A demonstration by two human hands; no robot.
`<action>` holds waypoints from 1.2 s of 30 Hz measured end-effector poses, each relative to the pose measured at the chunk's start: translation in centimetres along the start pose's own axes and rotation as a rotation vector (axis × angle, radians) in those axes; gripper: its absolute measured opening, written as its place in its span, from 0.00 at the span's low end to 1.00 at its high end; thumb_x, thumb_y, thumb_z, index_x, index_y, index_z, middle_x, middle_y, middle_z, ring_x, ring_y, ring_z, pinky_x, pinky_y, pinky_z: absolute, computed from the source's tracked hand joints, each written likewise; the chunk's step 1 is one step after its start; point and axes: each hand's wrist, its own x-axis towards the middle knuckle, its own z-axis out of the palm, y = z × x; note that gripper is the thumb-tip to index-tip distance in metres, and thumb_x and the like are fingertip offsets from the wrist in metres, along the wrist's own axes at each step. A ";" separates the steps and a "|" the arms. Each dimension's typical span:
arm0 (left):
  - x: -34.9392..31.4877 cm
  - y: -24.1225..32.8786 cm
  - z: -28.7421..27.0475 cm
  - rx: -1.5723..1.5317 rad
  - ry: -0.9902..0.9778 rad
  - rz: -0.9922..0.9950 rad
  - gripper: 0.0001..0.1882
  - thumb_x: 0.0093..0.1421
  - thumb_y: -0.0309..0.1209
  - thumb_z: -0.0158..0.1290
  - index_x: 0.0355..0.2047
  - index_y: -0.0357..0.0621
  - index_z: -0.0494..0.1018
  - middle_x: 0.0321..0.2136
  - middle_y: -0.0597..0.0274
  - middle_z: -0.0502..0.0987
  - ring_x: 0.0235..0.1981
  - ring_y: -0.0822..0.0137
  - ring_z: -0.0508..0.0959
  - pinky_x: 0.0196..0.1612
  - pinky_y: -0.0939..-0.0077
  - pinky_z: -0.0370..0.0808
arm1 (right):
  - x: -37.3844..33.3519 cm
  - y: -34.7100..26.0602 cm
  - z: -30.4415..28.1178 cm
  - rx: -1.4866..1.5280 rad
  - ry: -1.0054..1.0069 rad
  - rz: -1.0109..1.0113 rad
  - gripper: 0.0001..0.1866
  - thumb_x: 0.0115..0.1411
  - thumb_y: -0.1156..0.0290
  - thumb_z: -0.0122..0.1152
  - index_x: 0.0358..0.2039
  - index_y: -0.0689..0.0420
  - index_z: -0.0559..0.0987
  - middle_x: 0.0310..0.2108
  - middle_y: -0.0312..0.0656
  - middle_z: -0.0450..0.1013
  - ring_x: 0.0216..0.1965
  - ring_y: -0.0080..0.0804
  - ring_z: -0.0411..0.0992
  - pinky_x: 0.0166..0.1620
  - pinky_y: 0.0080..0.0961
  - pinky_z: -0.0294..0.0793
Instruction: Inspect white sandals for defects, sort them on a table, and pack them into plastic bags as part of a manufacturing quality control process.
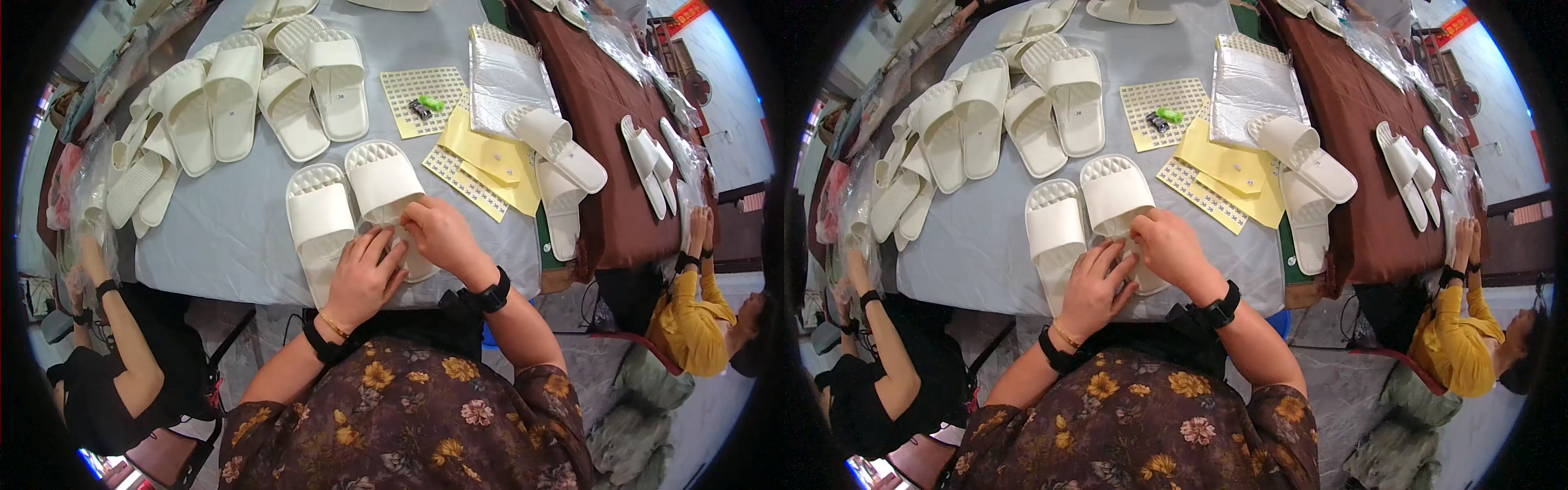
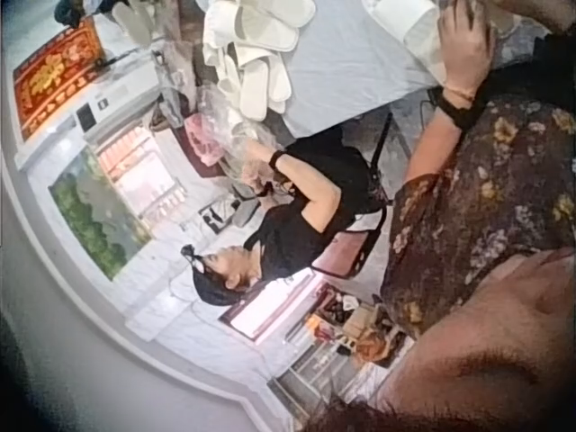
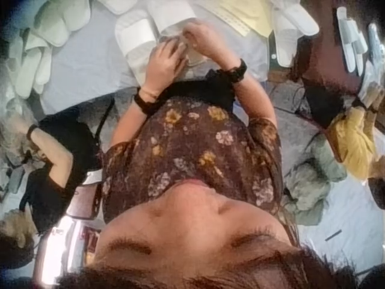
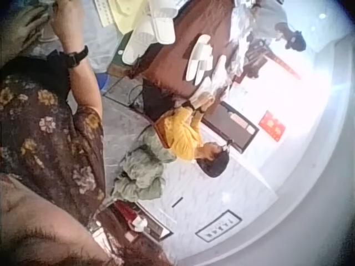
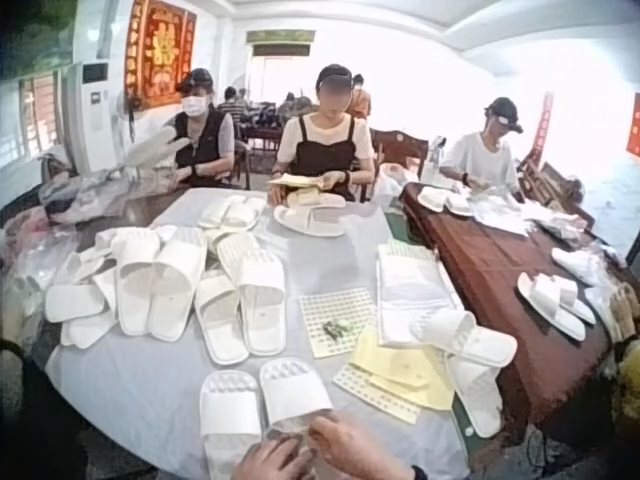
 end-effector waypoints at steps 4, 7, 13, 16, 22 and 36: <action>0.0 0.0 0.1 0.009 0.004 -0.004 0.22 0.55 0.33 0.61 0.50 0.44 0.74 0.53 0.51 0.72 0.56 0.50 0.71 0.57 0.56 0.69 | -0.1 -0.5 0.1 -0.005 0.033 0.022 0.03 0.56 0.76 0.58 0.29 0.58 0.79 0.30 0.46 0.74 0.37 0.51 0.73 0.41 0.43 0.73; 0.0 0.1 -0.1 0.004 -0.003 -0.008 0.22 0.55 0.33 0.61 0.50 0.43 0.74 0.53 0.51 0.72 0.56 0.50 0.71 0.57 0.56 0.69 | -0.3 -0.6 0.2 -0.029 0.029 0.022 0.04 0.55 0.76 0.58 0.32 0.58 0.78 0.31 0.47 0.74 0.37 0.51 0.73 0.41 0.43 0.73; -0.1 -0.1 -0.1 -0.006 0.003 0.002 0.22 0.56 0.33 0.60 0.51 0.44 0.74 0.53 0.51 0.72 0.56 0.50 0.71 0.57 0.56 0.68 | -0.2 -0.9 0.1 -0.069 0.086 0.052 0.10 0.55 0.75 0.61 0.39 0.58 0.76 0.34 0.46 0.74 0.36 0.50 0.74 0.38 0.42 0.73; 0.0 0.0 0.0 0.002 -0.002 0.000 0.22 0.56 0.33 0.60 0.51 0.44 0.74 0.54 0.51 0.71 0.56 0.50 0.70 0.57 0.56 0.68 | -0.4 -0.4 0.0 -0.012 0.146 0.133 0.11 0.55 0.74 0.61 0.39 0.57 0.75 0.33 0.48 0.74 0.34 0.51 0.74 0.37 0.44 0.73; 0.0 0.2 -0.1 0.020 0.015 0.007 0.22 0.56 0.34 0.60 0.51 0.45 0.74 0.54 0.52 0.71 0.56 0.50 0.70 0.57 0.56 0.68 | -0.7 -0.9 1.3 -0.100 0.171 0.233 0.08 0.58 0.71 0.61 0.37 0.57 0.74 0.32 0.48 0.75 0.33 0.51 0.75 0.37 0.44 0.74; -0.4 -0.1 -1.0 -0.037 0.040 -0.009 0.21 0.54 0.31 0.62 0.49 0.44 0.75 0.54 0.52 0.71 0.56 0.50 0.71 0.56 0.57 0.69 | -1.3 1.6 -0.5 -0.028 0.284 0.280 0.10 0.57 0.71 0.61 0.38 0.60 0.75 0.32 0.50 0.76 0.33 0.48 0.75 0.37 0.40 0.74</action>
